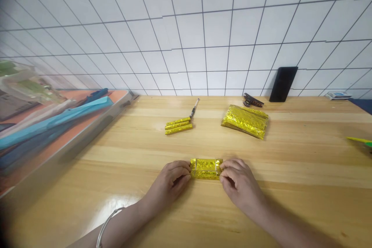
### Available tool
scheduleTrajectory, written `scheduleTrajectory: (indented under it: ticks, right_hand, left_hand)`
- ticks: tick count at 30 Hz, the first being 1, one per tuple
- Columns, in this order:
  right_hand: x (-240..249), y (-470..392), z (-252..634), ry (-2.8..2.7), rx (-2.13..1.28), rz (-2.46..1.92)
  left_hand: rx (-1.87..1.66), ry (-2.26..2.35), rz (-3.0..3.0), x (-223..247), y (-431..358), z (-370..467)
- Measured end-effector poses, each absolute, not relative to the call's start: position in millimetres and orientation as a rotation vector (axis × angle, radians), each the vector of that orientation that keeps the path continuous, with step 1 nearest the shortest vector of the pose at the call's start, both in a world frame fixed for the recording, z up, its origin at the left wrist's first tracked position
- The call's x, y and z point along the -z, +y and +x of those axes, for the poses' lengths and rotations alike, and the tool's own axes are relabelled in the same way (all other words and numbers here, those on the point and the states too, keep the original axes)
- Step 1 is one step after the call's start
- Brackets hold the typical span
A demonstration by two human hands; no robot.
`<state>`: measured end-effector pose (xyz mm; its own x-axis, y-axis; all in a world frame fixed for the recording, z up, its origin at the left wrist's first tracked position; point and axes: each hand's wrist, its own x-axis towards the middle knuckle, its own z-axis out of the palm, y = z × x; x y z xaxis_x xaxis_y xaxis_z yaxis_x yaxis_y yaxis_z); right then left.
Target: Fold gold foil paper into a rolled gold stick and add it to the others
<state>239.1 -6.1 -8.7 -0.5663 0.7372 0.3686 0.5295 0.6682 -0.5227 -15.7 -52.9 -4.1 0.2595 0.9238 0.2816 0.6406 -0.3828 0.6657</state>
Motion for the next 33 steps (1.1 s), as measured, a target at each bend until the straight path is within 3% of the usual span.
scheduleTrajectory:
  ticks: [33]
  right_hand:
    - [3.4,-6.9,233.7,-2.367,-0.468,-1.103]
  left_hand:
    - [-0.887,1.577,2.101,6.4,-47.2,-9.7]
